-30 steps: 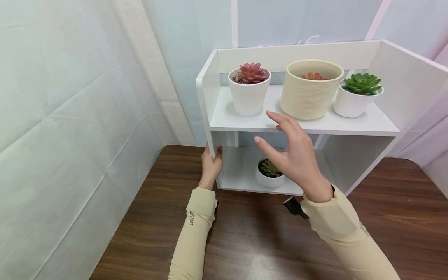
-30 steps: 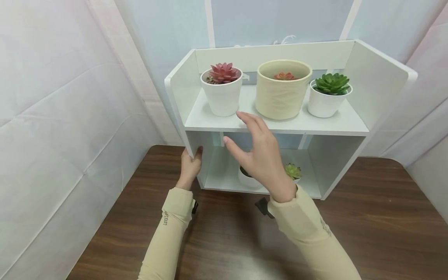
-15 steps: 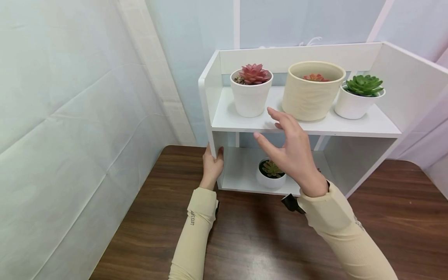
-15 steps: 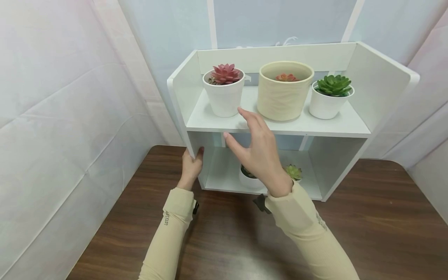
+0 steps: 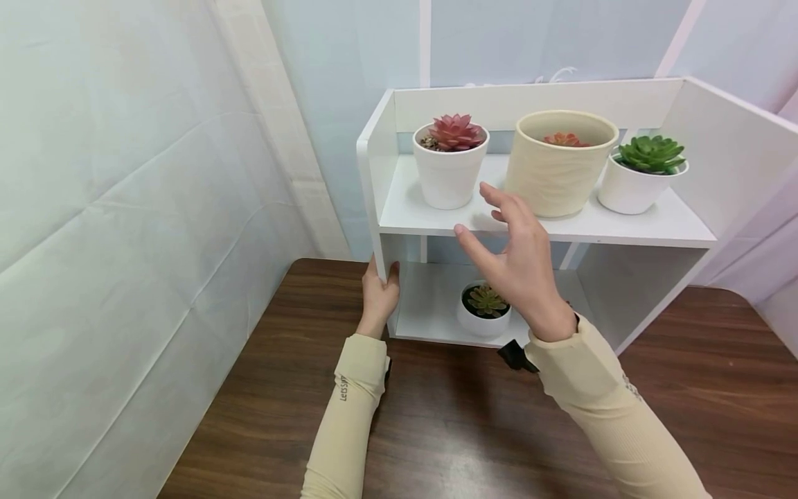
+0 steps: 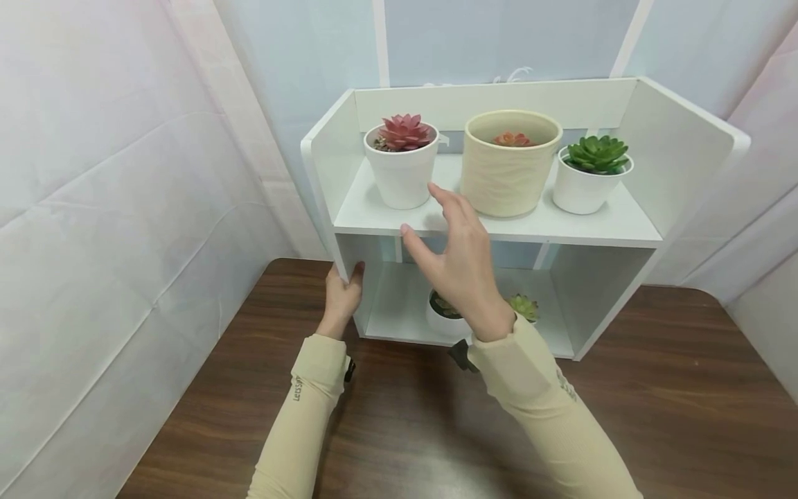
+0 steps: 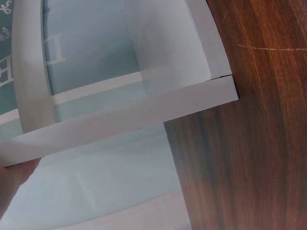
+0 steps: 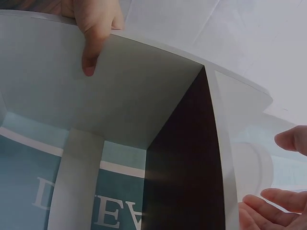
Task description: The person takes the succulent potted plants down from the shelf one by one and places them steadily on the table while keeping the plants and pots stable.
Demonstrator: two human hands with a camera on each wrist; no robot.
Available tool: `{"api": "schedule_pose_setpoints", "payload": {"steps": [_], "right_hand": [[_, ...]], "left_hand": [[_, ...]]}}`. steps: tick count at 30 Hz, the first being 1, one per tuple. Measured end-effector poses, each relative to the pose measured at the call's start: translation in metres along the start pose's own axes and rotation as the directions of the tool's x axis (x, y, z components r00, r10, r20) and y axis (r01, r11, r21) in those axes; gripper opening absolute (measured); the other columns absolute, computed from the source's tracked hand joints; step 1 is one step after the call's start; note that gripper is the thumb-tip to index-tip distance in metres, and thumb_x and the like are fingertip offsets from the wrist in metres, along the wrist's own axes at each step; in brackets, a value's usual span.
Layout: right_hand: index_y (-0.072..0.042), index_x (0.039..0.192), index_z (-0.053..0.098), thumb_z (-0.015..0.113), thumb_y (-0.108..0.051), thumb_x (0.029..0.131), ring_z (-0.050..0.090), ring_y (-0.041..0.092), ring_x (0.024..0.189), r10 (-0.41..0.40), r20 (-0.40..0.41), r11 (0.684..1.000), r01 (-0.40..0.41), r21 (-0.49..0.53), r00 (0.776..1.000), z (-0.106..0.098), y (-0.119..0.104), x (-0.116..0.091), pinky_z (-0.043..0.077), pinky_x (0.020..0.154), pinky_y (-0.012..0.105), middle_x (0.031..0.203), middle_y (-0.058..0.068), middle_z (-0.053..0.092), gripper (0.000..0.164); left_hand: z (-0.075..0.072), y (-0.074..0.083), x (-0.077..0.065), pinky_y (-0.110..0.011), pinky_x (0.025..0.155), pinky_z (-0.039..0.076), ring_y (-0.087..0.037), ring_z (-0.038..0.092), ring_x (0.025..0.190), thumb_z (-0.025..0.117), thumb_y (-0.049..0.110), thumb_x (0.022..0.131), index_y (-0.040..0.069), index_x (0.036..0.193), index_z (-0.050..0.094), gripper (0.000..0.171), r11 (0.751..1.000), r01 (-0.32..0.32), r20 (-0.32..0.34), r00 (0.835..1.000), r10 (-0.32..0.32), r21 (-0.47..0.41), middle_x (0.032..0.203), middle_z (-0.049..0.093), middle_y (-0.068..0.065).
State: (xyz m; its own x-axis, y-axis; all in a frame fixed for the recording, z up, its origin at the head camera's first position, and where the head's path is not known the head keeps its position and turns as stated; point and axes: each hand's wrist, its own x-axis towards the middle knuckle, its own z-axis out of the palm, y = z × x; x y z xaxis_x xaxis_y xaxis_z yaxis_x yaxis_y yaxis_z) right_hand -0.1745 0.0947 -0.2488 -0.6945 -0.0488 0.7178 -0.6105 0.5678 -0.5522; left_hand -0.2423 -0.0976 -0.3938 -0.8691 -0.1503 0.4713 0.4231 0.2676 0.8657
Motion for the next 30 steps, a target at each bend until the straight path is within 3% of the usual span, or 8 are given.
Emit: {"api": "schedule_pose_setpoints", "payload": {"steps": [16, 30], "right_hand": [[0.003, 0.132, 0.054, 0.075, -0.017, 0.080, 0.054, 0.029, 0.118, 0.043, -0.074, 0.999, -0.043, 0.001, 0.996, 0.012, 0.004, 0.007, 0.043, 0.099, 0.042, 0.130, 0.018, 0.058, 0.059], [0.005, 0.136, 0.048, 0.078, -0.022, 0.078, 0.050, 0.034, 0.119, 0.094, -0.047, 0.995, -0.094, -0.016, 0.994, 0.018, 0.000, 0.016, 0.040, 0.102, 0.045, 0.133, 0.021, 0.053, 0.071]], "left_hand": [[0.000, 0.002, -0.002, -0.056, 0.102, 0.041, -0.041, 0.050, 0.125, 0.050, 0.002, 0.095, -0.001, 0.135, 0.047, 0.040, 1.000, 0.002, -0.006, 1.000, -0.002, -0.012, 0.131, 0.055, -0.026], [0.000, -0.001, -0.001, -0.058, 0.101, 0.040, -0.044, 0.048, 0.126, 0.049, 0.002, 0.096, -0.003, 0.136, 0.045, 0.041, 1.000, -0.006, 0.005, 1.000, 0.006, -0.028, 0.132, 0.053, -0.028]]}}
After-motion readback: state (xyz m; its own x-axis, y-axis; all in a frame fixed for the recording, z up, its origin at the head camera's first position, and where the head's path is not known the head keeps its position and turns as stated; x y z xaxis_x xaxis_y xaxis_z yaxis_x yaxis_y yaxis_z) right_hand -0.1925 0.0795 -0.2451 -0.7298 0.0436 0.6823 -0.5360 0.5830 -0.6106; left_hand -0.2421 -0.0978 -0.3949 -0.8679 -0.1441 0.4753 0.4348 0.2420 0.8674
